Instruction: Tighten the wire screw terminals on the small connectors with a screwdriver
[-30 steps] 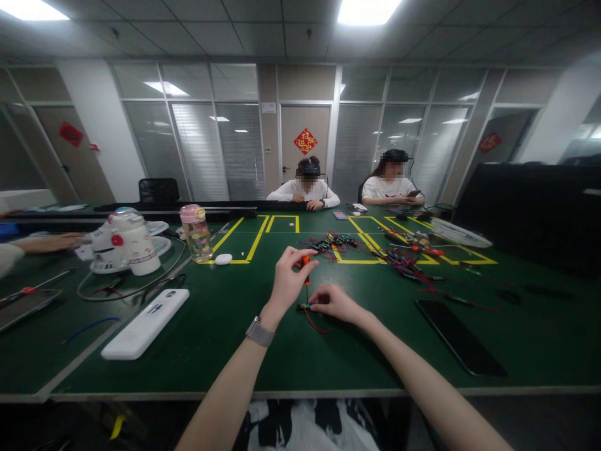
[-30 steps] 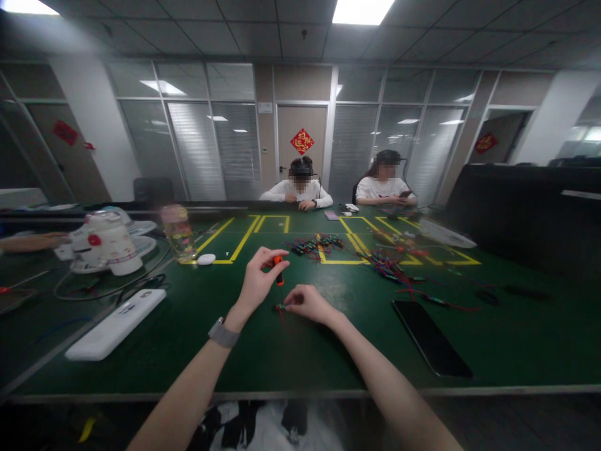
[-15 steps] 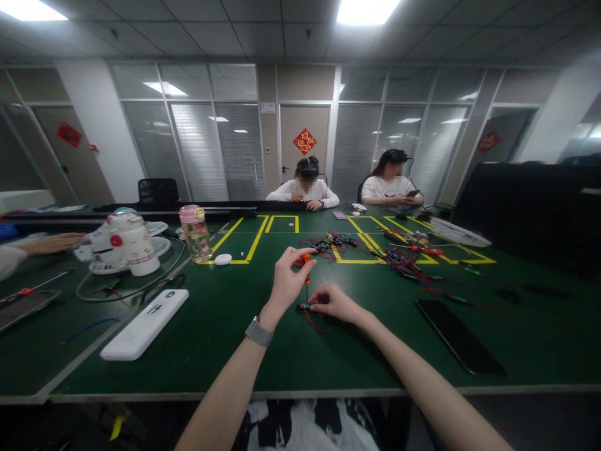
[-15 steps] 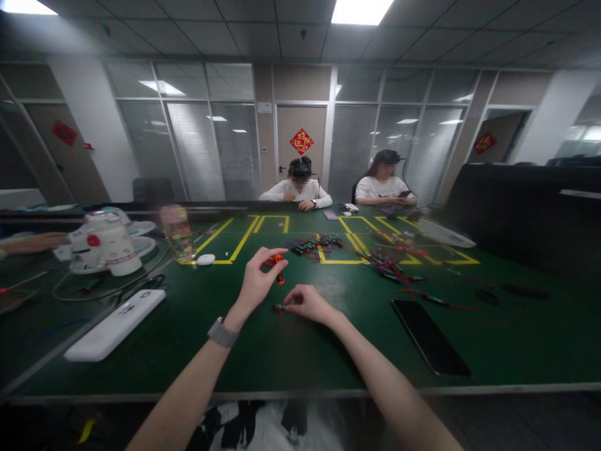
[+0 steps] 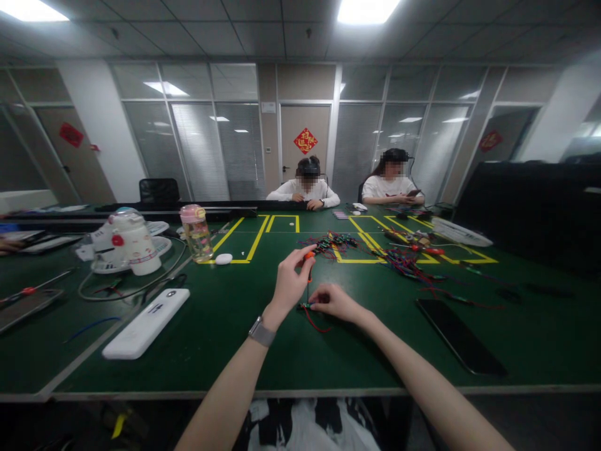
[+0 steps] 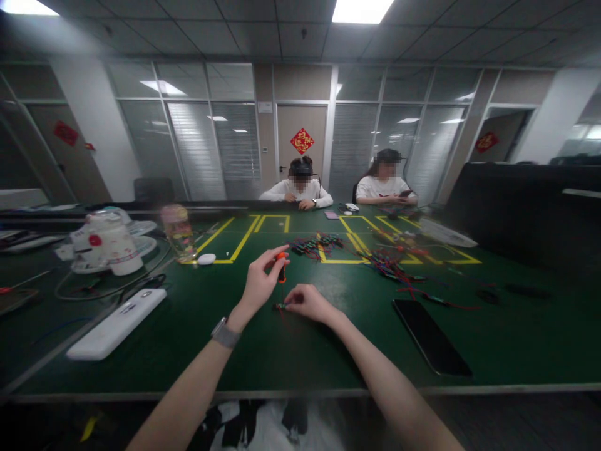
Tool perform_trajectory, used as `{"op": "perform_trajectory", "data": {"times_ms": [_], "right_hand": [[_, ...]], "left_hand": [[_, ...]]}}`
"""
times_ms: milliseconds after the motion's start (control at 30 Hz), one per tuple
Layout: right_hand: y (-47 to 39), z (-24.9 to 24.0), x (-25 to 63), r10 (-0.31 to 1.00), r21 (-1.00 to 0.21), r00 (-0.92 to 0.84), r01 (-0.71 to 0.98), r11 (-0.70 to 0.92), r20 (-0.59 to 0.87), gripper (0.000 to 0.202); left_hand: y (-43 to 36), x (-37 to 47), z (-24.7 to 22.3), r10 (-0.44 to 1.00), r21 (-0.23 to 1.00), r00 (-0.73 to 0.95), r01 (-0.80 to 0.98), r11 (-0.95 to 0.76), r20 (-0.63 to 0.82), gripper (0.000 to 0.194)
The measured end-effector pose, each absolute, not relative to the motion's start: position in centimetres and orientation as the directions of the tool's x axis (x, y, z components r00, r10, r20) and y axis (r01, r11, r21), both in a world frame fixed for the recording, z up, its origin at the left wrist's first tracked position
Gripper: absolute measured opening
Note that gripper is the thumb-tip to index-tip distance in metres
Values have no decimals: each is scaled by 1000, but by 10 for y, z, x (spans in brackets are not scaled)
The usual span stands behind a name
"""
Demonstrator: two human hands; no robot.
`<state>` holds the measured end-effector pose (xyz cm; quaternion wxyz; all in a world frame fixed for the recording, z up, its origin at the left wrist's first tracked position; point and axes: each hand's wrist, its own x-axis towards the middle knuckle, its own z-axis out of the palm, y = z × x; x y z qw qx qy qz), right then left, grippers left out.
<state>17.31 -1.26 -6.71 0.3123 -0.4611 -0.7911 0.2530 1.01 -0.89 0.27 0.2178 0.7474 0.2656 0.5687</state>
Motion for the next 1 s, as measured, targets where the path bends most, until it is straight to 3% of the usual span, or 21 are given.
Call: {"op": "perform_trajectory", "data": {"times_ms": [167, 467, 733, 1000], "right_hand": [[-13, -66, 174, 886, -673, -378, 585, 453, 268, 13], [-13, -66, 174, 886, -675, -379, 583, 453, 267, 13], [-13, -66, 174, 888, -680, -380, 580, 448, 260, 13], [-14, -65, 173, 888, -681, -382, 581, 445, 255, 14]], "left_hand": [[-10, 7, 6, 634, 593, 131, 254, -764, 762, 22], [-11, 10, 4, 647, 651, 230, 64, -756, 728, 33], [-8, 9, 4, 640, 618, 92, 184, -764, 763, 12], [-6, 8, 5, 682, 677, 170, 93, -730, 712, 28]]}}
